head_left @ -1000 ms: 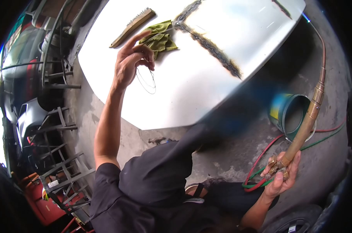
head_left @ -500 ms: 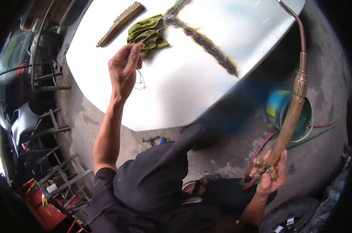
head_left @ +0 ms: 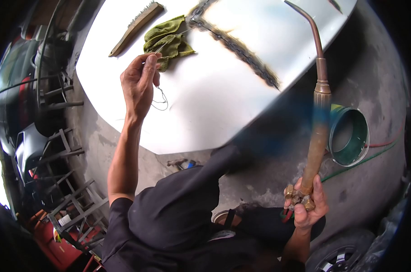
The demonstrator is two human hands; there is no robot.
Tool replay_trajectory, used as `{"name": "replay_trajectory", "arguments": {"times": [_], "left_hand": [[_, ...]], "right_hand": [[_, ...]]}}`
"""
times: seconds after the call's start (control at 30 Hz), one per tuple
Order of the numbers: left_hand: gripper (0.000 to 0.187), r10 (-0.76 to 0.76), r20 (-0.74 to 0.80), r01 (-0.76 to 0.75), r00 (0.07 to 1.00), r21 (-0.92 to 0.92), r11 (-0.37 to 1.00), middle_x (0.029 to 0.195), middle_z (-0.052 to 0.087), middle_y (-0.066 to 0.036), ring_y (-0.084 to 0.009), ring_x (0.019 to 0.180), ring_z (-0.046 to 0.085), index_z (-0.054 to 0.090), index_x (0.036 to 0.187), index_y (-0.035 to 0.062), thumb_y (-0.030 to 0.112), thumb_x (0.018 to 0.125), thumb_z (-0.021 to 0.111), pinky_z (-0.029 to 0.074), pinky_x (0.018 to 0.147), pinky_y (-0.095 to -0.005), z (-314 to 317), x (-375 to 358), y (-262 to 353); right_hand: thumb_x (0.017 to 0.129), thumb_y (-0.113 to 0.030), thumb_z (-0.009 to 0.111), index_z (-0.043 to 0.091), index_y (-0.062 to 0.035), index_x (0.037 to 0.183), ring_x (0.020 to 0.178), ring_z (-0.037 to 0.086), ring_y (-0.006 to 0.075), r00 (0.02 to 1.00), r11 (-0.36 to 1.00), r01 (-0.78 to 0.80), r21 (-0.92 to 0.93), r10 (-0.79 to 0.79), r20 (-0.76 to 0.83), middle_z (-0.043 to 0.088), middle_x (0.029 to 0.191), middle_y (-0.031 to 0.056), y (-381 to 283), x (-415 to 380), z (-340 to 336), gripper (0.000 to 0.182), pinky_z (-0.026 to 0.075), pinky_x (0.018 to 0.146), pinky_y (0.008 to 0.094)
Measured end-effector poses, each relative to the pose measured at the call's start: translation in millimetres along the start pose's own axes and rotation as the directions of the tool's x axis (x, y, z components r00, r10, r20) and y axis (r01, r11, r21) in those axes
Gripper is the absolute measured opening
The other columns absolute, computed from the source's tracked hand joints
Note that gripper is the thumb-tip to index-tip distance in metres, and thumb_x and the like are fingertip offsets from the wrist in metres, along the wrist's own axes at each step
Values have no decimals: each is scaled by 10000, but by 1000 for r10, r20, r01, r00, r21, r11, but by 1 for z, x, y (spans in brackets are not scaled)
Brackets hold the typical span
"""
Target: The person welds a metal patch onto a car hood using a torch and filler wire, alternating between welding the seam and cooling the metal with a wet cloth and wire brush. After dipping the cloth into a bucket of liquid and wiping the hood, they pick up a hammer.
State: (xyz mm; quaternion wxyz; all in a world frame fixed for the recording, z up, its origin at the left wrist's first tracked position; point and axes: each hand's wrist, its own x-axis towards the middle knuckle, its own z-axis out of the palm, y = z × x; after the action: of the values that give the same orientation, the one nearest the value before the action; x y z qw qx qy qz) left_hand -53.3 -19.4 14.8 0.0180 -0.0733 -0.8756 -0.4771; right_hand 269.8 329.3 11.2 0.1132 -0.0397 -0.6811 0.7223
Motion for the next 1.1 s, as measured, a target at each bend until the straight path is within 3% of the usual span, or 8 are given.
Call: {"name": "replay_trajectory", "arguments": {"times": [0.1, 0.23, 0.3, 0.33, 0.4, 0.43, 0.5, 1.1], "left_hand": [[366, 14, -11, -14, 1000, 6, 1000, 634, 575, -9, -67, 574, 497, 717, 1197, -57, 279, 1102, 608, 458, 607, -255, -1, 5, 2], [340, 2, 2, -2, 1000, 59, 998, 636, 569, 2, -54, 563, 482, 715, 1196, -47, 256, 1112, 587, 342, 521, -231, 3, 7, 7], [330, -31, 15, 29, 999, 125, 992, 630, 566, 4, -49, 564, 481, 714, 1192, -49, 242, 1113, 582, 474, 632, -242, 1, 6, 13], [330, -30, 13, 28, 999, 125, 992, 630, 566, 4, -49, 564, 481, 714, 1192, -49, 242, 1113, 582, 474, 632, -242, 0, 6, 13], [330, -14, 7, 13, 1000, 104, 995, 621, 559, 1, -49, 565, 485, 707, 1194, -58, 235, 1111, 580, 567, 881, -317, -3, 3, 12], [330, -15, 5, 14, 1000, 106, 994, 621, 559, 1, -49, 565, 485, 707, 1194, -58, 235, 1111, 580, 567, 881, -317, -4, 2, 11], [338, -19, 17, 18, 1000, 63, 998, 615, 552, -2, -52, 565, 491, 697, 1202, -72, 232, 1108, 584, 521, 1082, -405, -5, 2, 11], [373, -29, 0, 29, 1000, -11, 1000, 621, 561, -11, -61, 572, 514, 695, 1201, -79, 266, 1109, 586, 557, 1027, -400, -8, 6, 1]], "right_hand": [[909, -183, 671, 477, -51, 1579, 627, 663, 173, 1000, 1000, -7, 1, 7, 21, 637, 1010, 210, -1, 3, 2, 709, 572, 552, 281], [888, -163, 675, 477, -23, 1572, 628, 657, 168, 998, 998, -38, -44, 40, 44, 645, 954, 190, -3, 8, 5, 726, 561, 573, 283], [879, -154, 675, 478, -13, 1569, 628, 653, 164, 997, 997, -45, -70, 50, 64, 648, 927, 181, -1, 10, 6, 731, 554, 579, 283], [874, -151, 674, 479, -4, 1566, 629, 650, 161, 996, 995, -47, -91, 54, 71, 650, 901, 171, 1, 10, 6, 733, 546, 584, 282], [870, -149, 672, 480, 4, 1563, 629, 647, 158, 995, 993, -50, -111, 59, 80, 652, 876, 161, 4, 10, 8, 735, 538, 589, 281], [865, -149, 674, 482, 7, 1561, 630, 646, 158, 994, 993, -51, -110, 61, 87, 653, 871, 158, 6, 11, 9, 739, 535, 589, 280], [861, -149, 675, 483, 10, 1559, 631, 645, 157, 994, 993, -53, -107, 63, 95, 654, 866, 155, 8, 12, 9, 742, 532, 588, 279], [805, -127, 677, 502, 30, 1540, 665, 634, 185, 989, 989, -96, -113, 108, 99, 661, 876, 166, 7, 24, 13, 771, 530, 623, 313]]}}
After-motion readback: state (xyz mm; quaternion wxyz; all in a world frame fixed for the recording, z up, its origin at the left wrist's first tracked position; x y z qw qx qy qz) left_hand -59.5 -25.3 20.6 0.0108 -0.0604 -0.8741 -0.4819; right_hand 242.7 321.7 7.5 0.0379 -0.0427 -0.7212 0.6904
